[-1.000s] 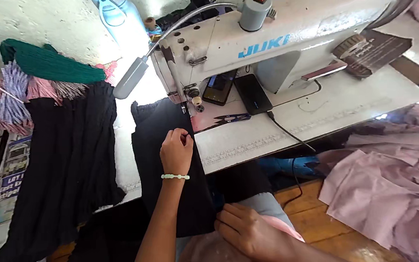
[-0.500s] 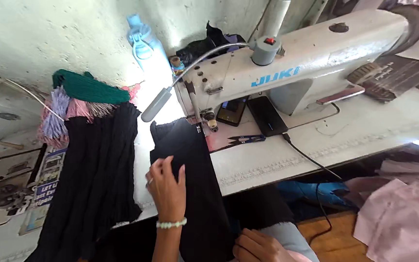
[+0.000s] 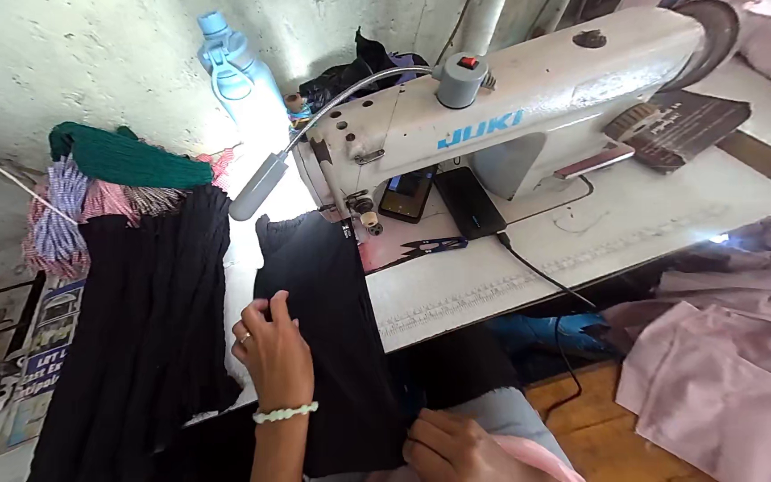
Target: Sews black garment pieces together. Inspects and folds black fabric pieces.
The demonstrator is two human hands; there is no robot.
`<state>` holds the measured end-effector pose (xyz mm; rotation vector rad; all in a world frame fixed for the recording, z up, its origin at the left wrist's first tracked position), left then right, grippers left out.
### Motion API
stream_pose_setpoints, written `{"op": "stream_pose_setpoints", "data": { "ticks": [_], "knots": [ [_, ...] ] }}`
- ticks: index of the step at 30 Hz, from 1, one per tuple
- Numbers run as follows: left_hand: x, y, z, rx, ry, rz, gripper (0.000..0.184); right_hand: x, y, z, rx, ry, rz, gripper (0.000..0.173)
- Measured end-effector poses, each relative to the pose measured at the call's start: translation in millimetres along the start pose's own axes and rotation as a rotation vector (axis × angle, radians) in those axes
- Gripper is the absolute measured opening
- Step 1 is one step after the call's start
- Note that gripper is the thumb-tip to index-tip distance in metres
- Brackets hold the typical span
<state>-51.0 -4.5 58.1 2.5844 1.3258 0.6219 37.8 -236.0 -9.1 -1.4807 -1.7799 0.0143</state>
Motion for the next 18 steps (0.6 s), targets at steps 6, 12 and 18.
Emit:
{"op": "stream_pose_setpoints", "data": {
  "ticks": [6,12,18],
  "knots": [
    [25.7,57.4,39.1,-0.155,-0.237,0.095,0.037,-0.9,0.8,10.0,-0.032,-0.011,-0.022,0.015],
    [33.4,40.8,63.4,-0.251,-0.096,0.065,0.024,-10.0,6.2,4.7,-0.054,-0.001,0.022,0.014],
    [31.4,46.9,63.5,-0.212,-0.086,0.054,0.02,-7.7,5.1,6.8,-0.039,0.002,-0.001,0.015]
  ]
}}
Point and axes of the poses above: each hand's wrist, its own x-axis towards the middle knuckle, its own z-axis out of the palm, y = z × x, the point moved 1 cm from there along x, towards the middle knuckle, and after that the axes turned 2 degrees about -x, right-handed, at the moved point
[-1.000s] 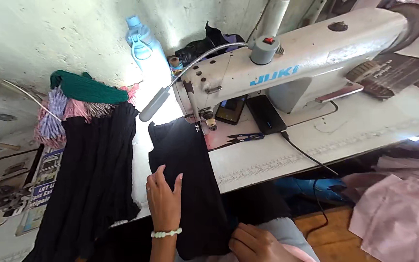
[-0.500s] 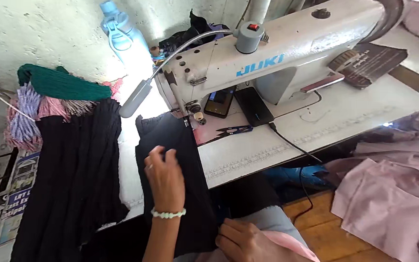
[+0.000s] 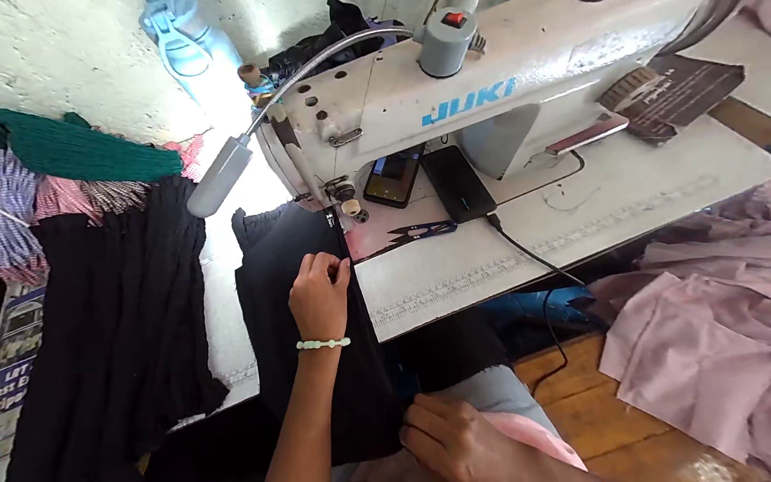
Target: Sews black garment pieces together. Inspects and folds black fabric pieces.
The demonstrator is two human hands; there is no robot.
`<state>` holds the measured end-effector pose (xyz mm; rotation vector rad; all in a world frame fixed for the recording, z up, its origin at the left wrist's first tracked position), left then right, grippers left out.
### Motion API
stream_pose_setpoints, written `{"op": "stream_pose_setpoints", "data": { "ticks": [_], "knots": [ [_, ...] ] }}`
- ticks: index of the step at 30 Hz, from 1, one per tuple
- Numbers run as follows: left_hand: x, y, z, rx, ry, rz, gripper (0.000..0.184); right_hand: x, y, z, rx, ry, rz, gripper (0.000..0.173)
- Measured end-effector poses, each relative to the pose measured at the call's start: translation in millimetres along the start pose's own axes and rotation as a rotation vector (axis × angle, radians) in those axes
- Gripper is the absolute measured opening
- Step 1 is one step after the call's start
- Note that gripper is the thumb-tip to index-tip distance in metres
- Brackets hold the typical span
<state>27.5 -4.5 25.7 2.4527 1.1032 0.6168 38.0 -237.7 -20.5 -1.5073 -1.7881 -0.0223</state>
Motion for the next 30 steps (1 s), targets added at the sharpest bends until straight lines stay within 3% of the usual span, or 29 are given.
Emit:
{"op": "stream_pose_setpoints", "data": {
  "ticks": [3,9,12,16,20,30],
  "knots": [
    [-2.4,2.8,1.7,-0.01,-0.003,0.024,0.024,0.5,1.0,0.1,-0.007,0.003,0.008,0.016],
    [13.0,-7.3,0.9,-0.17,-0.023,0.029,0.01,7.0,14.9,2.2,-0.078,0.046,0.065,0.015],
    [22.5,-8.2,0.4,-0.164,-0.066,0.076,0.014,14.0,24.0,6.0,-0.115,0.072,0.095,0.015],
    [-12.6,-0.1,-3.8,-0.086,-0.098,0.182,0.026,16.6,25.5,5.6,-0.106,0.072,0.094,0.016],
    [-47.9,-1.3,0.1,-0.082,-0.028,0.233,0.03,16.0,25.9,7.9,-0.091,0.08,0.104,0.016],
    [-17.7,-13.2,4.5,-0.022,0.012,0.257,0.026,42.7,35.5,7.1,-0.215,0.122,0.102,0.017]
  ]
}}
Point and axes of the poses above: each hand's wrist, its own x-axis towards the middle knuckle, its own z-axis out of the palm, y = z × x, the point moved 1 cm from there along x, towards the middle knuckle, and after that the axes turned 2 degrees about -x, right-handed, at the moved point
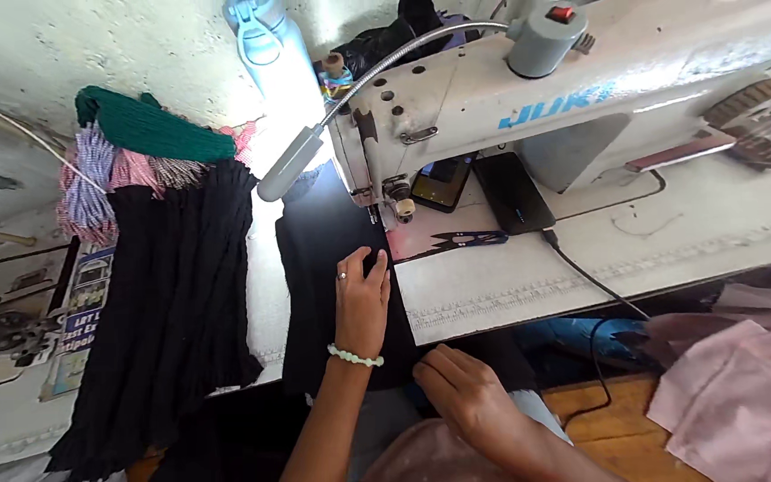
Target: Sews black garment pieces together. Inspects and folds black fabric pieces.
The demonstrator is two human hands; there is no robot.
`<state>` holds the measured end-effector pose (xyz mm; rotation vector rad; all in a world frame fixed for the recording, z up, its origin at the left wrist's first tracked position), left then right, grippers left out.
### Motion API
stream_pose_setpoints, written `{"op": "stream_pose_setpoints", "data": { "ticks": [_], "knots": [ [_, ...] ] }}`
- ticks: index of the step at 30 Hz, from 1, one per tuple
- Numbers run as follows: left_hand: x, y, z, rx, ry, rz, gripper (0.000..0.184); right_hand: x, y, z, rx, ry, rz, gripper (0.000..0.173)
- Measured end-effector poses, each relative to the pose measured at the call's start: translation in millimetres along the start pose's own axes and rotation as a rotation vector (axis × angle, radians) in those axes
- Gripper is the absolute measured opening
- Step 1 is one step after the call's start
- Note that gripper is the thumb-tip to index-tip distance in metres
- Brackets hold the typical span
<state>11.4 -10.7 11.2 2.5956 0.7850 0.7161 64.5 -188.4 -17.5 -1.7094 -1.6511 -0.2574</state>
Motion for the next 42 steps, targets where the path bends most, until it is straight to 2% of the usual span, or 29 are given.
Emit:
{"op": "stream_pose_setpoints", "data": {
  "ticks": [5,14,26,36,42],
  "knots": [
    [-33.1,23.8,-2.0,0.037,0.081,-0.017,0.024,-4.2,1.7,-1.4,-0.008,0.011,0.029,0.016],
    [-44.6,13.9,-1.4,0.04,0.043,0.078,0.032,-2.9,-1.1,-2.4,-0.027,0.027,0.013,0.018],
    [2.8,-7.7,8.1,0.05,0.007,0.089,0.032,44.7,15.5,0.9,-0.192,-0.016,0.014,0.019],
    [2.5,-13.9,1.8,0.05,-0.055,0.092,0.037,45.7,23.9,9.6,-0.195,0.027,0.009,0.019],
    [24.9,-26.9,5.3,-0.028,0.011,0.178,0.028,63.9,40.3,21.5,-0.183,0.056,0.018,0.017]
  ]
}}
Point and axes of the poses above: each hand's wrist, its own x-axis towards the middle knuckle, its own z-axis out of the palm, y = z × x, the point moved 1 cm from there along x, towards the middle knuckle, and after that the axes turned 2 degrees about -x, right-handed, at the moved point
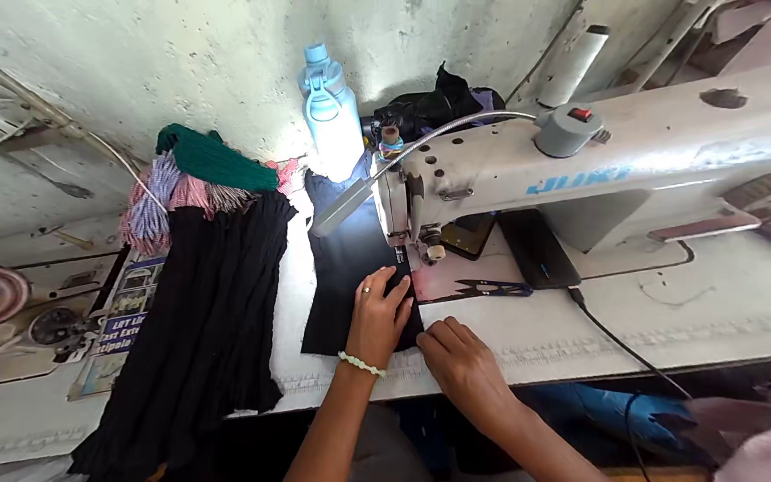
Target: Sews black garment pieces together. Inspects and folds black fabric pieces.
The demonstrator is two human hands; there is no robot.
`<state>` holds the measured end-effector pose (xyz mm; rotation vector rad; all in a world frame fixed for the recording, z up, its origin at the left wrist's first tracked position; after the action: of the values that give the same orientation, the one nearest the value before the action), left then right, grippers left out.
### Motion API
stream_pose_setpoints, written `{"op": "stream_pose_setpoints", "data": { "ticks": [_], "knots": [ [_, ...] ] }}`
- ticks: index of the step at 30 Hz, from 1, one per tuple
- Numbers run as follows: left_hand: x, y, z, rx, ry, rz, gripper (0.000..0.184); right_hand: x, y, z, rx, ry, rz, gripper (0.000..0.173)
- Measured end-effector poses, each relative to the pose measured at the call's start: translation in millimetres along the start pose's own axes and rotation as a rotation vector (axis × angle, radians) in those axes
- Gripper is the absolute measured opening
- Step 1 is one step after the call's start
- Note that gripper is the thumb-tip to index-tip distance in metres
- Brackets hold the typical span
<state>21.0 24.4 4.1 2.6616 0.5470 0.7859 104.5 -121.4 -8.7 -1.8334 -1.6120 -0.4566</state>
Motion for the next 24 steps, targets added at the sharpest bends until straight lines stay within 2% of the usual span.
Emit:
{"op": "stream_pose_setpoints", "data": {
  "ticks": [2,5,15,20,24],
  "knots": [
    [-5.7,5.2,-0.9,0.067,0.031,0.002,0.026,3.1,4.1,1.4,0.005,0.01,0.002,0.018],
    [-19.9,12.9,-4.4,0.167,-0.017,-0.033,0.036,2.8,5.8,1.2,0.013,0.015,0.001,0.016],
    [1.1,-6.7,-8.9,0.063,-0.112,-0.078,0.043,22.3,13.2,8.0,-0.068,-0.005,-0.11,0.015],
    [14.4,-10.7,-13.8,0.047,-0.203,-0.124,0.047,25.4,20.2,10.3,-0.083,-0.012,-0.1,0.016],
    [22.4,-20.9,-14.3,0.036,-0.211,-0.114,0.05,29.4,23.3,13.3,-0.086,-0.019,-0.088,0.015]
  ]
}}
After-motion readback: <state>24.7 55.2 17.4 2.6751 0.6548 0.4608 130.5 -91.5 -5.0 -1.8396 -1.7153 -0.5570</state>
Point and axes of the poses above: each hand's wrist, its own x-axis towards the middle knuckle, its own z-axis out of the palm, y = z × x, the point moved 1 cm from there along x, towards the middle knuckle, and after that the axes turned 2 degrees about -x, right-handed, at the moved point
